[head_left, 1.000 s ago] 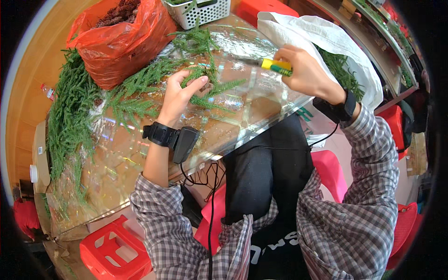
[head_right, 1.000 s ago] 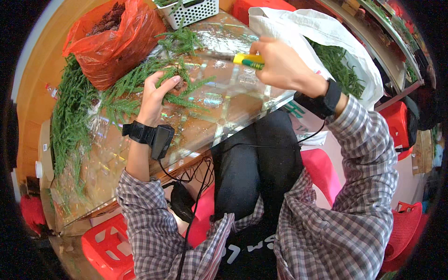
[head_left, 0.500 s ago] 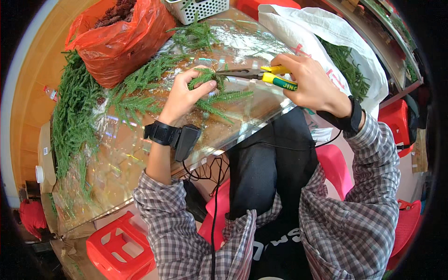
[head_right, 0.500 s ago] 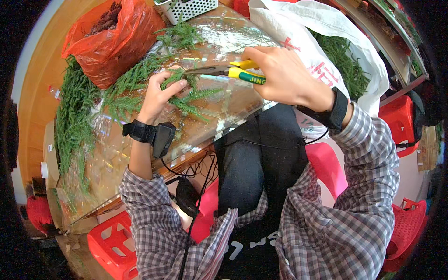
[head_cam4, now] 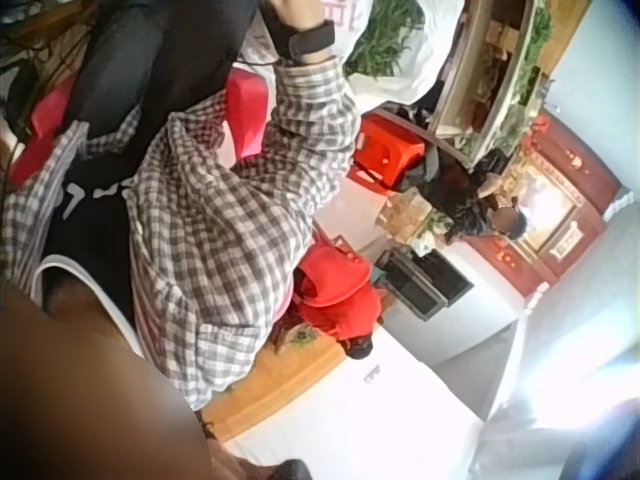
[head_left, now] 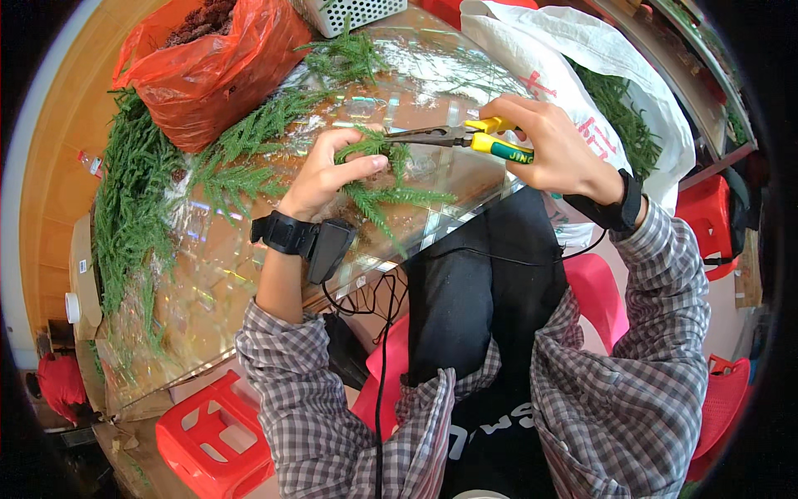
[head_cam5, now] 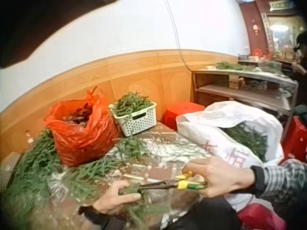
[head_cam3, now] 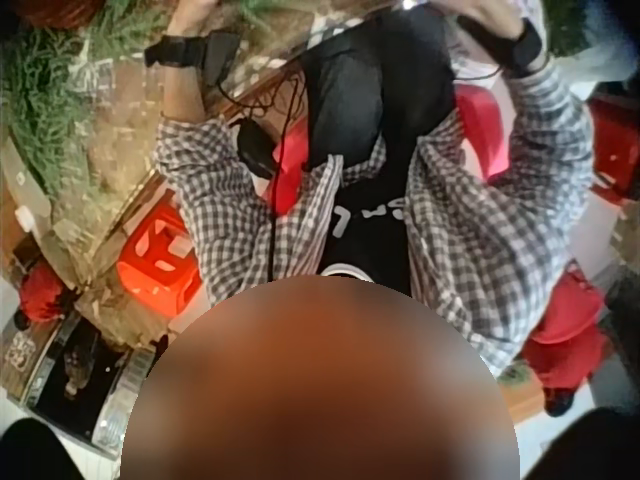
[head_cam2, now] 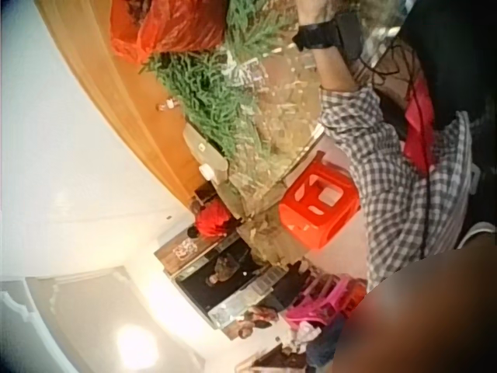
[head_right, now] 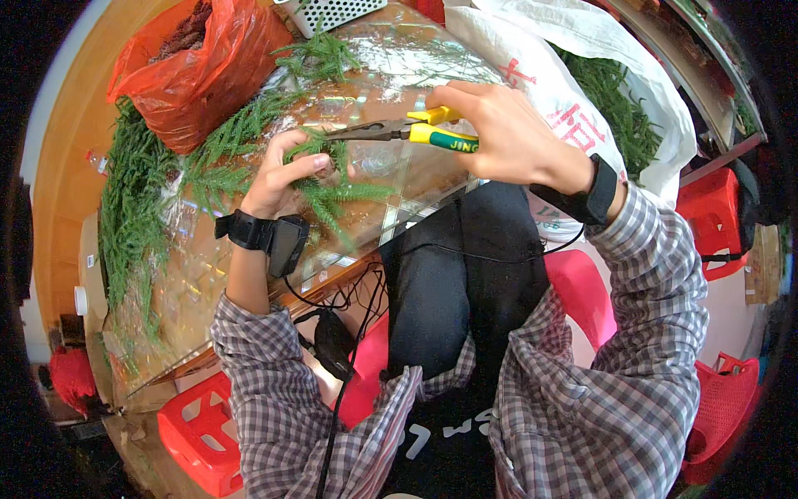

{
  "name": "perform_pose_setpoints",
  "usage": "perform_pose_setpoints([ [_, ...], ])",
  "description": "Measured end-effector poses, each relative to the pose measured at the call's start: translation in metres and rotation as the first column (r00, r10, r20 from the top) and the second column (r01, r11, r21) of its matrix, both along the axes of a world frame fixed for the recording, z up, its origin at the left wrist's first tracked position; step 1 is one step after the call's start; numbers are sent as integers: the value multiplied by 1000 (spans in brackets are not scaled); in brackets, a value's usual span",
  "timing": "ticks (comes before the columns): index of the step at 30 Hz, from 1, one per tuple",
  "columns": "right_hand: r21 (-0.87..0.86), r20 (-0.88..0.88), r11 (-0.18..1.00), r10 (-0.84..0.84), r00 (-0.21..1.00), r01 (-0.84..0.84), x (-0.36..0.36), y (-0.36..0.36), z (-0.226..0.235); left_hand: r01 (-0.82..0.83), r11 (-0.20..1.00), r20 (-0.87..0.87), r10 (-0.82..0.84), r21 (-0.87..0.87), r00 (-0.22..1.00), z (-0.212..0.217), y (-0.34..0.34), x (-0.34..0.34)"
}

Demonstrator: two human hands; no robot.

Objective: The person is sorting and trimming evergreen branches at a table.

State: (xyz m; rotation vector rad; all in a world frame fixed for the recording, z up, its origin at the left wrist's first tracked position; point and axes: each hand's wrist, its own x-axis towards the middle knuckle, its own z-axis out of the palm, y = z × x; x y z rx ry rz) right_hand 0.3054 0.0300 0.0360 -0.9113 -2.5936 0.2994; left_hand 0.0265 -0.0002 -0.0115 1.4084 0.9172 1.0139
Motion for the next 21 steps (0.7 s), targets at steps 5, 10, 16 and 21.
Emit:
perform_pose_setpoints([
  [5, -11, -37, 999, 47, 998, -48, -2, -3, -2, -42, 982, 232, 85, -184, 969, -8, -8, 0],
  [10, -14, -56, 998, 68, 996, -69, -2, -3, -1, 167, 979, 274, -129, -120, 953, 8, -9, 5],
  [16, -19, -73, 997, 74, 995, -75, -4, -7, -2, 190, 979, 183, -174, -77, 968, 5, -9, 4],
  [21, 13, -61, 996, 88, 994, -87, -4, -6, -4, 147, 986, 163, -133, -78, 978, 2, -9, 5],
])
